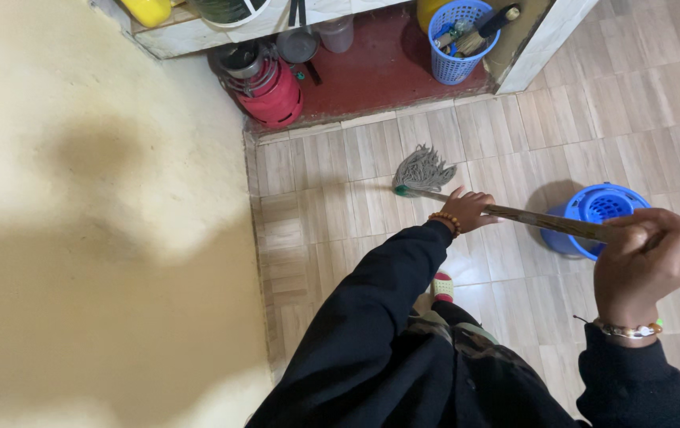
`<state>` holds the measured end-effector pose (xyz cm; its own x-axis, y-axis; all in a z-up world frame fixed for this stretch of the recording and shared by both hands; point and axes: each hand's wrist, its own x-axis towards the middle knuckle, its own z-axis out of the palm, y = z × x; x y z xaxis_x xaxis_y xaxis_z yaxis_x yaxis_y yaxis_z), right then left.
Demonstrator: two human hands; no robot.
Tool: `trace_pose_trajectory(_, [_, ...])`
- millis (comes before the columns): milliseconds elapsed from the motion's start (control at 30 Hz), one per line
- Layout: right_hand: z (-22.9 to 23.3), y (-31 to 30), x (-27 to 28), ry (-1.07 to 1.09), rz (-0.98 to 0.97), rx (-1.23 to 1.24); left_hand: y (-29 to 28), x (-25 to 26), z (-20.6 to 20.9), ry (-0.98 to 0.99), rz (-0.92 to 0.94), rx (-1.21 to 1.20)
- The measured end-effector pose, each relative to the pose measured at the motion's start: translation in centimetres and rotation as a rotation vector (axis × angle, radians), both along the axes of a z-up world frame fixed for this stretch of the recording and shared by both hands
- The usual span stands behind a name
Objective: The person dips a mop into a blue bucket of water, wrings it by hand, and then mops the tiled floor in a room.
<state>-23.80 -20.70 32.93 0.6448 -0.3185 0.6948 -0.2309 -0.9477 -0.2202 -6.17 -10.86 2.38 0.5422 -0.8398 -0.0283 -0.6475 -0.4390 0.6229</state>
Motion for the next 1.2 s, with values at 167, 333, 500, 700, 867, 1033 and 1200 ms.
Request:
trace_pose_trajectory(167, [-3.6,-1.0,-1.3,-0.064,0.092,0.083,1.0,0.0,-0.2,-0.039,0.000,0.055])
trace_pose_trajectory(333, [-5.1,0.1,-1.4,-0.099,0.083,0.286,2.6,0.6,-0.7,-0.028,0.009,0.068])
trace_pose_trajectory(500, [-5.9,1.3,-1.1,-0.055,0.064,0.349,5.1,1.5,-1.0,-0.023,0.033,0.132])
trace_pose_trajectory(700, [-7.0,3.9,-0.2,0.014,0.078,0.421,8.9,2.6,-1.8,0.012,0.092,0.246])
trace_pose_trajectory(867, [-7.4,6.7,1.4,0.098,0.101,0.472,12.6,3.6,-2.5,0.042,0.194,0.311])
trace_pose_trajectory(1033, [-7.5,9.0,3.2,0.184,0.174,0.633,15.9,4.3,-3.5,0.066,0.331,0.287])
trace_pose_trajectory(1200, [-7.7,10.4,4.6,0.225,0.337,0.837,18.6,4.8,-4.2,0.125,0.401,0.283])
